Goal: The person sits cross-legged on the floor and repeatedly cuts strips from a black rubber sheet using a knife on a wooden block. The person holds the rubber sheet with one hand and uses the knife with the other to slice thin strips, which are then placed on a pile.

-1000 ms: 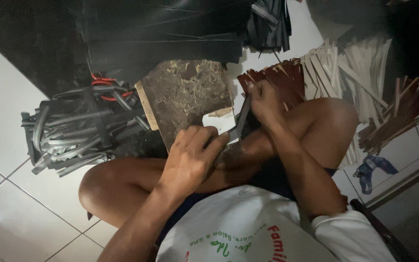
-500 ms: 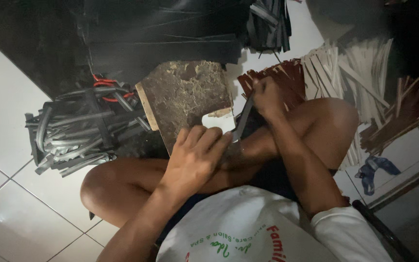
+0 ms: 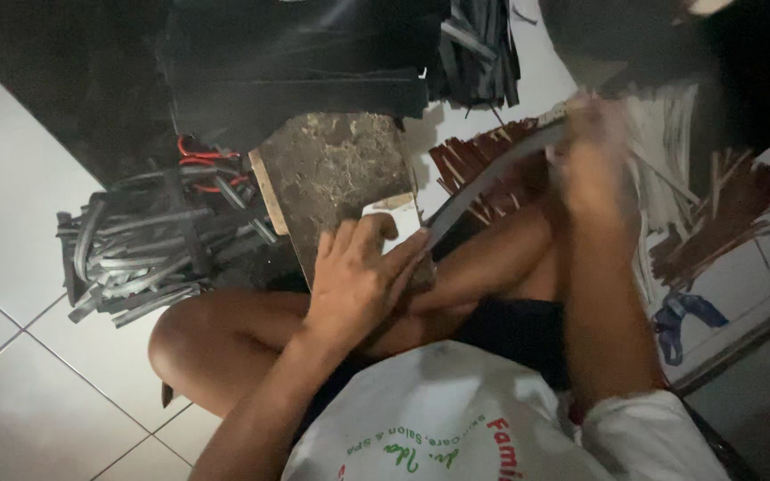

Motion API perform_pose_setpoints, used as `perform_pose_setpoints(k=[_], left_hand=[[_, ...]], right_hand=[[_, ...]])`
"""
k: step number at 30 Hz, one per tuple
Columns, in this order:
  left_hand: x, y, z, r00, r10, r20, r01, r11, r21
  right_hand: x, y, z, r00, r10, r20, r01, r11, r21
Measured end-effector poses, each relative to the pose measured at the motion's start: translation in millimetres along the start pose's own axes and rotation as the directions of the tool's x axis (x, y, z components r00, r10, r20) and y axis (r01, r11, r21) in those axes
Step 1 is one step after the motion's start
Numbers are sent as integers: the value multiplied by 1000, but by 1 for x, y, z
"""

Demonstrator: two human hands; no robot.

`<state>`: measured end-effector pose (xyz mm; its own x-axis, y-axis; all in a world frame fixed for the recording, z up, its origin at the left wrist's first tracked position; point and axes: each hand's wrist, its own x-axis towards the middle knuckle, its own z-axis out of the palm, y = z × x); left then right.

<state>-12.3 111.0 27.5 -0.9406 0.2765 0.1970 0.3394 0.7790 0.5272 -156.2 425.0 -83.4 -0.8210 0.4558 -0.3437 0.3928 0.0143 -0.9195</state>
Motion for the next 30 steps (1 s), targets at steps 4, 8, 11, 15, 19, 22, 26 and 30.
perform_pose_setpoints(k=[4, 8, 11, 15, 19, 22, 26, 30], left_hand=[[3, 26, 8, 964, -264, 38, 245, 818, -521], [21, 39, 4, 876, -336, 347, 423, 187, -887], [38, 32, -15, 834, -341, 434, 438, -69, -896], [25, 12, -60, 993, -100, 56, 115, 858, -501], [5, -5, -68, 985, -4, 171, -38, 970, 242], [-4, -11, -53, 985, 21, 173, -78, 941, 330], [-9, -8, -33, 999, 20, 30, -28, 953, 302], [-11, -6, -21, 999, 28, -28, -25, 996, 81]], right_hand=[[-61, -90, -68, 567, -716, 407, 823, 506, -258], [-161, -107, -56, 84, -672, 736, 958, 258, 126], [-218, -96, -29, -59, -594, 802, 760, 495, 422], [-225, -76, -1, 69, -492, 868, 776, 573, 263], [-185, -57, 22, 395, -608, 689, 855, 518, -33], [-176, -46, 36, 411, -570, 712, 873, 472, -127], [-181, -48, 47, 419, -518, 746, 861, 488, -145], [-183, -56, 52, 423, -517, 744, 853, 505, -135]])
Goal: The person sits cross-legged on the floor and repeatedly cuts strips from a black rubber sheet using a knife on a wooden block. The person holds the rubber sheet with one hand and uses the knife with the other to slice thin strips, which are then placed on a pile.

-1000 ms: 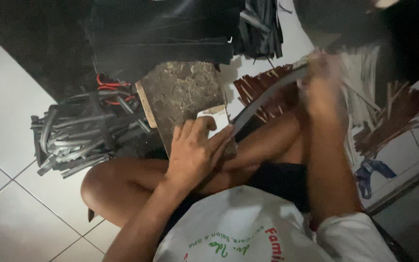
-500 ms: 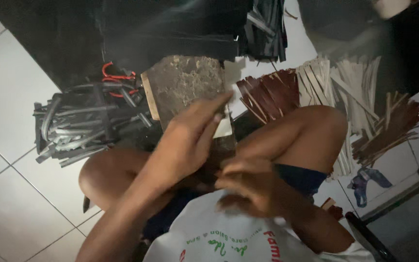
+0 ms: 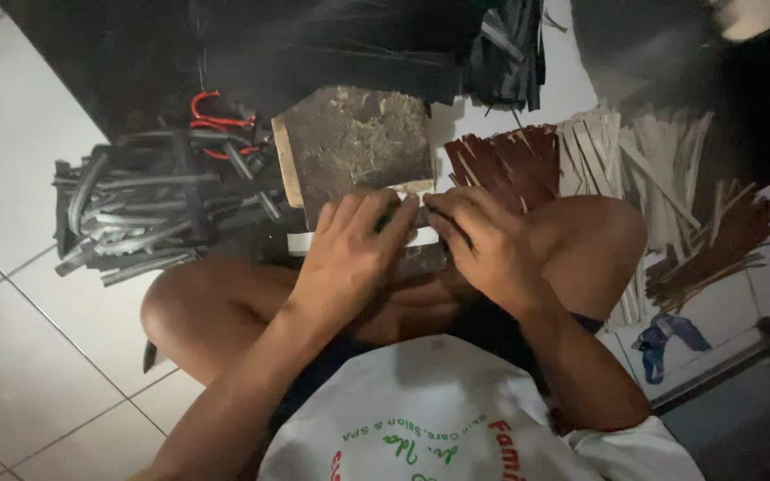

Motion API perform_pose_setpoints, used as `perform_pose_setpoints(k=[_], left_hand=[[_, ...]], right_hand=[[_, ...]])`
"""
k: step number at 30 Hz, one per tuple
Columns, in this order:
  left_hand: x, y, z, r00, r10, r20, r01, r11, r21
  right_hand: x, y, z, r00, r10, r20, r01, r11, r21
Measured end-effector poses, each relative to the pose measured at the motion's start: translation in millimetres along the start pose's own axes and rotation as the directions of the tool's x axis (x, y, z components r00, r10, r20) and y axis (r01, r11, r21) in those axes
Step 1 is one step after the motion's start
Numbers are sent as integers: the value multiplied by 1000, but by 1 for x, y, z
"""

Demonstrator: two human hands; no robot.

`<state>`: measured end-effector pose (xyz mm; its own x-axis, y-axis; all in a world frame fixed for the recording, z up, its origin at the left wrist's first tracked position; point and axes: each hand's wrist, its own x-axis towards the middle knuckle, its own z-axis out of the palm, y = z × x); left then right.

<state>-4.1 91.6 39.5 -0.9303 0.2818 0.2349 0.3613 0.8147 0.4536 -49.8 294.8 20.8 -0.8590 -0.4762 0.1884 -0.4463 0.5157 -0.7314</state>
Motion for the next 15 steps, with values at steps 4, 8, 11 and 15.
perform_pose_setpoints(k=[4, 8, 11, 15], left_hand=[[-2, -5, 7, 999, -43, 7, 44, 983, -178], [-5, -7, 10, 999, -47, -5, 45, 973, -228], [-9, -9, 9, 1000, 7, -9, -8, 983, -185], [-13, -8, 7, 996, 54, 64, -46, 992, -116]], right_hand=[[2, 4, -6, 998, -11, 60, 11, 1000, 8], [3, 12, -12, 991, -75, 109, 74, 997, 19], [3, 15, -13, 983, -154, 99, 160, 985, -61], [0, 12, -11, 965, -252, 80, 262, 950, -167]])
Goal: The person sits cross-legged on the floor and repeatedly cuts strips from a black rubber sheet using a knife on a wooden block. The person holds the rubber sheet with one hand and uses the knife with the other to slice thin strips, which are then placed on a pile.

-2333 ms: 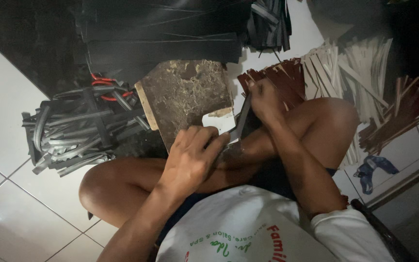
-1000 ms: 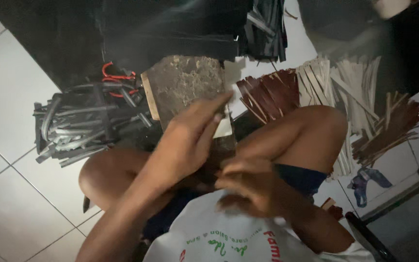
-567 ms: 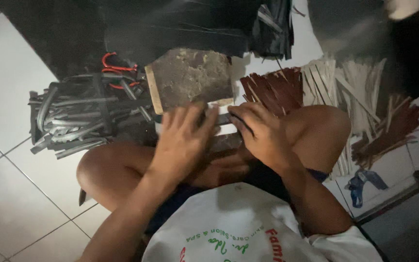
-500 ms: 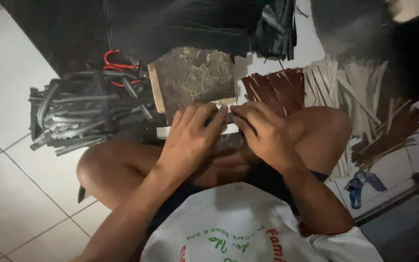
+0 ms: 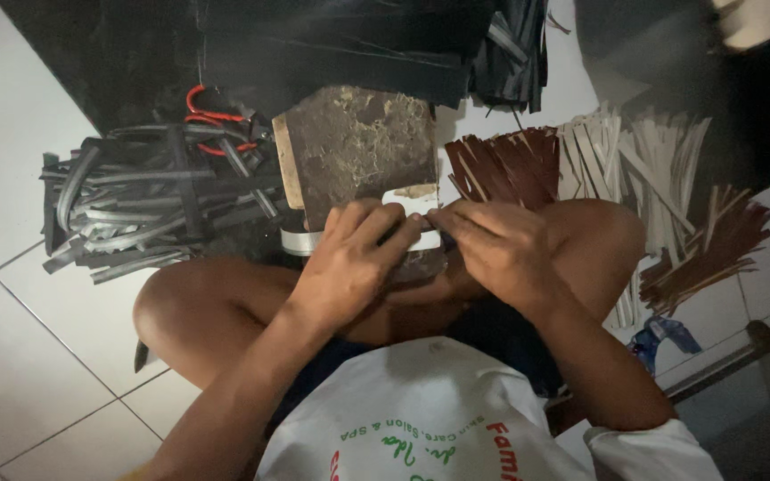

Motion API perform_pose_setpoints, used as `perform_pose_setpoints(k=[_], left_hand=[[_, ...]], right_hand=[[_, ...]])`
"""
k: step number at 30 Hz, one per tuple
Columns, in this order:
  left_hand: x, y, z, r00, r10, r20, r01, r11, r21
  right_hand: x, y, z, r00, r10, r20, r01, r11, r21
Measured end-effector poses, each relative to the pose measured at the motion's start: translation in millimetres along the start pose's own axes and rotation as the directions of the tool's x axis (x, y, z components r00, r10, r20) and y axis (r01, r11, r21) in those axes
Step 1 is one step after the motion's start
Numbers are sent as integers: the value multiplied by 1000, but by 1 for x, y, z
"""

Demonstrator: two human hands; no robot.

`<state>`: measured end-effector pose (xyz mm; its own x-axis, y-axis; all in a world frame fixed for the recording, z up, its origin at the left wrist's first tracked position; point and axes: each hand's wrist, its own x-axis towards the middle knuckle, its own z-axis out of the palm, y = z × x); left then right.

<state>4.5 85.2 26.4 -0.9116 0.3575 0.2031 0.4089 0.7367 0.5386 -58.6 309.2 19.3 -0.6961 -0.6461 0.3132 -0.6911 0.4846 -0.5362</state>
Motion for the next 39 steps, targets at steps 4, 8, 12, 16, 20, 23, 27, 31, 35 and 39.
perform_pose_setpoints(k=[4, 8, 12, 16, 20, 23, 27, 31, 35, 39], left_hand=[[1, -1, -1, 999, 45, 8, -45, 996, 79], [4, -1, 0, 998, 56, 24, -57, 997, 46], [9, 6, 9, 1000, 18, -22, -18, 1000, 2], [15, 10, 18, 997, -16, -80, 13, 999, -41], [15, 4, 16, 992, -70, -101, 51, 981, -188], [11, -2, 11, 991, -89, -101, 61, 966, -253], [10, -3, 8, 995, -63, -83, 45, 978, -205], [13, -2, 6, 997, -52, -61, 39, 979, -200], [16, -3, 5, 998, -34, -52, 23, 983, -184], [17, -3, 3, 999, -23, -33, 17, 986, -163]], right_hand=[[-9, -1, -1, 998, -65, 14, 66, 984, -166], [-19, 9, 4, 996, 94, 9, -94, 995, 21], [-27, 12, 32, 863, 504, -46, -443, 795, 414], [-28, 9, 65, 721, 693, -28, -551, 597, 583], [-29, 10, 77, 665, 746, 14, -570, 495, 656], [-32, 14, 77, 684, 729, -16, -593, 569, 570], [-34, 20, 79, 614, 781, 116, -655, 422, 627], [-35, 26, 76, 667, 736, 112, -640, 490, 592], [-32, 28, 73, 706, 708, 30, -597, 571, 563], [-29, 32, 74, 575, 811, 112, -732, 448, 513]])
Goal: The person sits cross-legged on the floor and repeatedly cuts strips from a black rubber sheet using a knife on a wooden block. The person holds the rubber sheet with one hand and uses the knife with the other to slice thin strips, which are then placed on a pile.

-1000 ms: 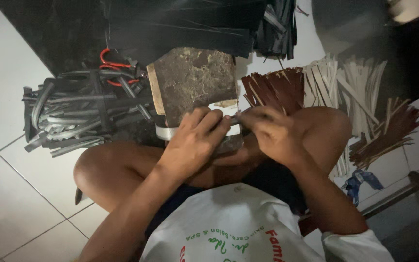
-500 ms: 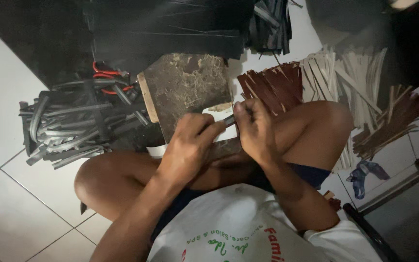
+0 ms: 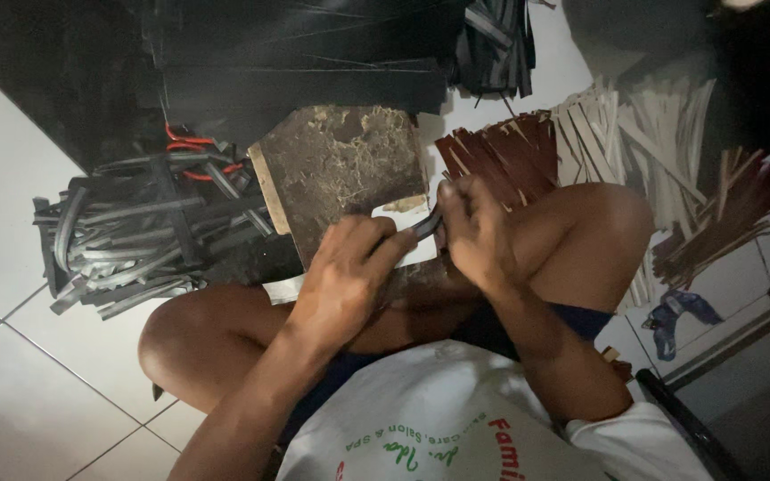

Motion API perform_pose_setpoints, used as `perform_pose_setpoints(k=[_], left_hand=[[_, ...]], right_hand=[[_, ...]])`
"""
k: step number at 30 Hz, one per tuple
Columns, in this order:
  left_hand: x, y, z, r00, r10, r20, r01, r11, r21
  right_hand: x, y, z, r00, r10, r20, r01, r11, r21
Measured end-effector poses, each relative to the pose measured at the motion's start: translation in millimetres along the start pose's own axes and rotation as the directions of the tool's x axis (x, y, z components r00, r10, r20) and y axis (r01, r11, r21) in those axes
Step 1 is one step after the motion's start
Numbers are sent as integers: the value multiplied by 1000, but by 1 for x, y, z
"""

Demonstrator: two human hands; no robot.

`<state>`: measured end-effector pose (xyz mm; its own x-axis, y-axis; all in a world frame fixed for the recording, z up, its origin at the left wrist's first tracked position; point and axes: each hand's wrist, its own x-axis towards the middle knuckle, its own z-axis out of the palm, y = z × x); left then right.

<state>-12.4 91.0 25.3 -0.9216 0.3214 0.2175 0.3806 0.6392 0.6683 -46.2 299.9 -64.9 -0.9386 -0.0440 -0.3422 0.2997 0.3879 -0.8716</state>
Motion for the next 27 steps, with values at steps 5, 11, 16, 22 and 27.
perform_pose_setpoints(k=[5, 11, 16, 22, 27], left_hand=[[1, 0, 0, 1000, 7, -23, -8, 1000, -18], [2, -2, 1, 1000, 17, -8, -17, 1000, 24], [3, 0, -1, 1000, 23, -12, -22, 999, 29], [4, 0, -1, 1000, 25, -12, -25, 999, 20], [4, -1, 0, 999, 32, -17, -32, 999, 24]], right_hand=[[6, 6, -3, 992, -123, 18, 123, 992, -11], [15, 9, -5, 996, 59, 70, -55, 997, -57], [21, 13, -10, 998, -12, 63, 20, 990, -137], [33, 33, -9, 976, -218, 21, 218, 952, -215], [40, 44, -9, 997, -69, 26, 73, 979, -189]])
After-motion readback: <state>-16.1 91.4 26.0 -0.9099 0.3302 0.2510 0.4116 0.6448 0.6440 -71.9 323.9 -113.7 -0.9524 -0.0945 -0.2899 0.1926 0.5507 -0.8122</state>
